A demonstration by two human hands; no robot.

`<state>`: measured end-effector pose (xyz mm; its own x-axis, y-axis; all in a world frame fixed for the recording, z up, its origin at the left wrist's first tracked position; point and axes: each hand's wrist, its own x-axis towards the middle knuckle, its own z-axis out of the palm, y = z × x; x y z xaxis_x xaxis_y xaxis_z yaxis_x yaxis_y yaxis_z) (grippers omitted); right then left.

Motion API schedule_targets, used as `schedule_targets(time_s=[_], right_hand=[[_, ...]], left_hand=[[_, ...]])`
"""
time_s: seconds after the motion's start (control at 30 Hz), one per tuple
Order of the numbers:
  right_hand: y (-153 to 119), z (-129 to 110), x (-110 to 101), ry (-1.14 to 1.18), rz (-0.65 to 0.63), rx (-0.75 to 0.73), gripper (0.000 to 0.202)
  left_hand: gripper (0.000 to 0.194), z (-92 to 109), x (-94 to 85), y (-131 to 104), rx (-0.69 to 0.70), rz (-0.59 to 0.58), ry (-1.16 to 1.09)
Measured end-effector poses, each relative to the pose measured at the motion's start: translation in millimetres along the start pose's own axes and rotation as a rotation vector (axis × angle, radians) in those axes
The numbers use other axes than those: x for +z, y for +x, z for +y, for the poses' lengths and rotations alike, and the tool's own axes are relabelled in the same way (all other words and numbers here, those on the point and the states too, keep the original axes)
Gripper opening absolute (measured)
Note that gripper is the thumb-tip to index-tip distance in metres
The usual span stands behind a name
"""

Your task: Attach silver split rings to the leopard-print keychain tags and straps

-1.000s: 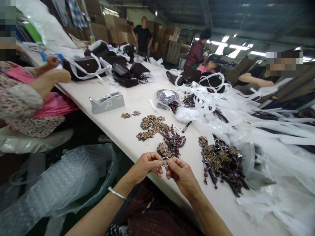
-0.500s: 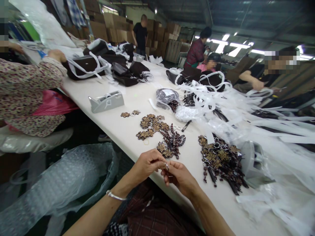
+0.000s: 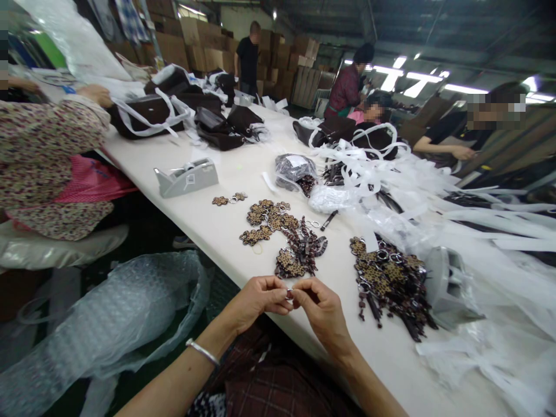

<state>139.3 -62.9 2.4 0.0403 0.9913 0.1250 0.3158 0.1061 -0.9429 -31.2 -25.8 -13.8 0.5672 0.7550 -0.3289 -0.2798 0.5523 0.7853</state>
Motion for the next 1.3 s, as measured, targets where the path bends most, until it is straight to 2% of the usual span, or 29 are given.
schedule_targets(time_s=[0.3, 0.5, 0.63, 0.77, 0.87, 0.97, 1.07, 1.13, 1.3], right_hand=[[-1, 7, -1, -0.051, -0.019, -0.101, 0.009], [-10, 12, 1, -0.019, -0.010, -0.113, 0.011], [-11, 17, 2, -0.025, -0.048, -0.113, 0.011], [5, 24, -12, -0.100, -0.027, -0.117, 0.011], [26, 32, -31, -0.289, 0.024, -0.174, 0.009], [45, 42, -43, -0.514, -0.069, -0.259, 0.018], [58, 52, -43, -0.690, -0.185, -0.313, 0.029], [63, 58, -40, -0.759, -0.216, -0.328, 0.029], [70, 59, -37, -0.676, -0.215, -0.257, 0.019]], left_hand=[[0.022, -5, 0.4, 0, -0.026, 0.021, -0.132], [0.020, -3, -0.4, -6, -0.050, -0.036, -0.072], [0.021, -6, -1.8, -9, -0.028, 0.016, -0.037], [0.023, -10, -5.1, -9, -0.033, 0.086, -0.036], [0.022, -11, -7.9, -8, 0.005, 0.125, -0.019], [0.021, -11, -9.3, -5, 0.042, 0.147, 0.020], [0.021, -11, -9.2, -4, 0.057, 0.154, 0.035], [0.022, -11, -9.1, -4, 0.056, 0.158, 0.025], [0.026, -7, -11.6, -5, 0.035, 0.188, 0.019]])
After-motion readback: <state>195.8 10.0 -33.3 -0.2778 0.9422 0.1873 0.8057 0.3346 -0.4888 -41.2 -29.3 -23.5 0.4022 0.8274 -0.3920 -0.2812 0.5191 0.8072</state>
